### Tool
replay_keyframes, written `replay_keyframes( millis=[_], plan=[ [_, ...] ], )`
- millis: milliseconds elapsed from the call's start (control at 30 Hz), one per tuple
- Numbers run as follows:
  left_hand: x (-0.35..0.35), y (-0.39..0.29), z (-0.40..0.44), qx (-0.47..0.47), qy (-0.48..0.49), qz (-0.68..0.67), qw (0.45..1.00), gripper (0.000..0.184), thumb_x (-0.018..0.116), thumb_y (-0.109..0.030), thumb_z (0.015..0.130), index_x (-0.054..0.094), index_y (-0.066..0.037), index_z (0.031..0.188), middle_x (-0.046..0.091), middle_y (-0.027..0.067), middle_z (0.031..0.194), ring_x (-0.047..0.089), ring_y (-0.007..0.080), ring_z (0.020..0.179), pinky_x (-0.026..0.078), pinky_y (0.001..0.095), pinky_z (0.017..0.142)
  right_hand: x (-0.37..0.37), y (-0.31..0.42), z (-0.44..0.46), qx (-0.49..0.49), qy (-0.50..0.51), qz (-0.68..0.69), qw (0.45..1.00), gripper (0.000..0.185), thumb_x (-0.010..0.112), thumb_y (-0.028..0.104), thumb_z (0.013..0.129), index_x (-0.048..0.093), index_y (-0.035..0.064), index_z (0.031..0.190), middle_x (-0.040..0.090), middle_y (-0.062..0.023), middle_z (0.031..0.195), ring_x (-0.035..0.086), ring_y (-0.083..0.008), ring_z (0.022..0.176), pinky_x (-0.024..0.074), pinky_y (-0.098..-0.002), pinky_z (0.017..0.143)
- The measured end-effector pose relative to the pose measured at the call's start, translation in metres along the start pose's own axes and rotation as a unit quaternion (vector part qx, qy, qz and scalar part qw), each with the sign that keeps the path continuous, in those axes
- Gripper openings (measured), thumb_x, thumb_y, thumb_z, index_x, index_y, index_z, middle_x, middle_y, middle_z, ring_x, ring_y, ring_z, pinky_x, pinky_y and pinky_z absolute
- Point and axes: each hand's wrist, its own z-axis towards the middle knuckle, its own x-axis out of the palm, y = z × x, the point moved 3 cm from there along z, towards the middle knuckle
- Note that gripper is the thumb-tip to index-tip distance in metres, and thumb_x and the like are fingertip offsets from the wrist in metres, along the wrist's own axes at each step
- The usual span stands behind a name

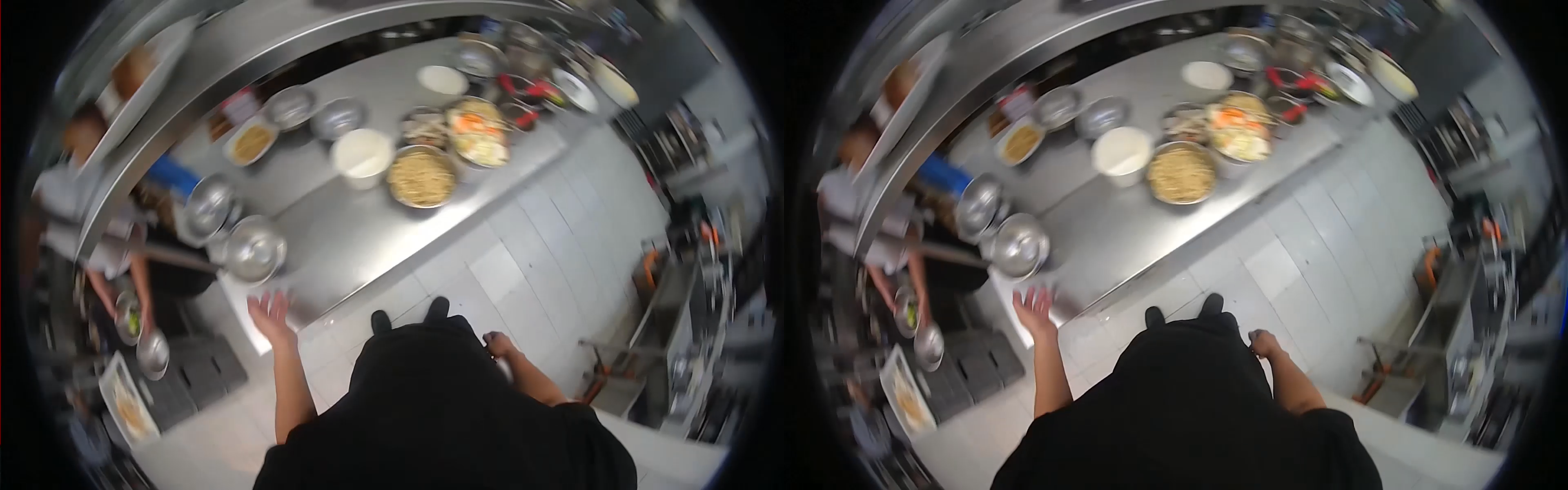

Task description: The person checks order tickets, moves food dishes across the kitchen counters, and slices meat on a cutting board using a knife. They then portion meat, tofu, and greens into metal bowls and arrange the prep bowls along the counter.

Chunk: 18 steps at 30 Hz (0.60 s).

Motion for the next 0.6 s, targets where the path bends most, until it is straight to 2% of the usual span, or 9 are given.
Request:
replay_keyframes(
  millis=[67, 133, 167, 233, 300, 400, 500, 567, 600],
  plan=[
    [0.014, 0.033, -0.033, 0.018, 0.038, 0.092, 0.995, 0.051, 0.057, -0.03, 0.099, 0.038, -0.008, 0.141, 0.055, 0.0122, 0.122, 0.066, 0.0242, 0.086, 0.051, 0.0313, 0.067, -0.023, -0.018, -0.003, 0.047, -0.033, 0.029, 0.998, 0.031, 0.058, 0.029, 0.091, 0.069, -0.0004, 0.09, 0.073, -0.0181, 0.082, 0.072, -0.0252, 0.066, 0.0565, -0.0368, 0.061],
    [0.043, 0.071, -0.072, 0.013, 0.168, 0.176, 0.97, 0.037, 0.057, -0.022, 0.098, 0.049, -0.006, 0.131, 0.064, 0.008, 0.101, 0.065, 0.0178, 0.074, 0.049, 0.0286, 0.062, -0.045, -0.037, -0.001, 0.087, -0.055, 0.046, 0.994, 0.028, 0.057, 0.025, 0.091, 0.068, 0.0002, 0.086, 0.072, -0.0166, 0.075, 0.07, -0.0232, 0.058, 0.0553, -0.0363, 0.055],
    [0.064, 0.086, -0.099, -0.019, 0.22, 0.222, 0.95, 0.033, 0.057, -0.021, 0.098, 0.053, -0.006, 0.127, 0.065, 0.0066, 0.094, 0.065, 0.0167, 0.073, 0.049, 0.0279, 0.062, -0.053, -0.048, 0.009, 0.085, -0.046, 0.006, 0.995, 0.026, 0.053, 0.021, 0.091, 0.068, 0.0004, 0.098, 0.072, -0.0139, 0.073, 0.068, -0.0216, 0.056, 0.0552, -0.0349, 0.052],
    [0.141, 0.134, -0.168, -0.173, 0.431, 0.327, 0.823, 0.027, 0.064, -0.018, 0.095, 0.061, -0.005, 0.118, 0.068, 0.0059, 0.095, 0.067, 0.0165, 0.078, 0.05, 0.0273, 0.067, -0.077, -0.065, 0.023, 0.071, -0.076, 0.025, 0.994, 0.034, 0.049, 0.013, 0.089, 0.068, 0.0027, 0.115, 0.073, -0.013, 0.074, 0.068, -0.0206, 0.057, 0.0556, -0.0342, 0.051],
    [0.193, 0.167, -0.206, -0.186, 0.563, 0.411, 0.693, 0.034, 0.066, -0.02, 0.094, 0.06, -0.004, 0.124, 0.068, 0.0064, 0.096, 0.067, 0.0154, 0.082, 0.051, 0.0271, 0.073, -0.094, -0.062, 0.03, 0.064, -0.104, 0.062, 0.991, 0.035, 0.05, 0.013, 0.088, 0.068, 0.0042, 0.117, 0.073, -0.0135, 0.075, 0.069, -0.021, 0.06, 0.056, -0.0346, 0.053],
    [0.25, 0.245, -0.228, -0.13, 0.674, 0.445, 0.575, 0.039, 0.068, -0.02, 0.093, 0.06, -0.002, 0.127, 0.07, 0.0079, 0.098, 0.067, 0.0156, 0.088, 0.052, 0.0281, 0.078, -0.127, -0.095, 0.058, 0.014, -0.168, 0.057, 0.984, 0.036, 0.053, 0.012, 0.085, 0.07, 0.006, 0.116, 0.074, -0.0148, 0.079, 0.071, -0.0215, 0.066, 0.0572, -0.0354, 0.058],
    [0.288, 0.309, -0.224, -0.044, 0.625, 0.553, 0.549, 0.046, 0.07, -0.027, 0.09, 0.061, -0.002, 0.127, 0.072, 0.0133, 0.105, 0.069, 0.0242, 0.098, 0.053, 0.0343, 0.087, -0.167, -0.127, 0.07, -0.067, -0.267, -0.034, 0.961, 0.03, 0.056, 0.013, 0.084, 0.074, 0.007, 0.107, 0.073, -0.0147, 0.077, 0.07, -0.0216, 0.064, 0.0569, -0.0358, 0.059],
    [0.292, 0.367, -0.188, 0.049, 0.561, 0.646, 0.515, 0.051, 0.069, -0.031, 0.087, 0.062, -0.001, 0.127, 0.07, 0.0193, 0.114, 0.067, 0.0326, 0.107, 0.052, 0.0398, 0.093, -0.2, -0.157, 0.069, 0.02, -0.234, 0.053, 0.971, 0.029, 0.06, 0.026, 0.08, 0.077, 0.0125, 0.1, 0.074, -0.0157, 0.099, 0.072, -0.0323, 0.09, 0.0559, -0.0419, 0.084],
    [0.277, 0.399, -0.157, 0.08, 0.536, 0.683, 0.49, 0.052, 0.068, -0.033, 0.085, 0.063, -0.001, 0.126, 0.069, 0.0223, 0.118, 0.066, 0.0367, 0.111, 0.051, 0.0423, 0.095, -0.216, -0.171, 0.069, 0.02, -0.235, 0.057, 0.97, 0.029, 0.06, 0.026, 0.08, 0.077, 0.0125, 0.1, 0.074, -0.0157, 0.099, 0.072, -0.0323, 0.09, 0.0559, -0.0419, 0.084]
  ],
)
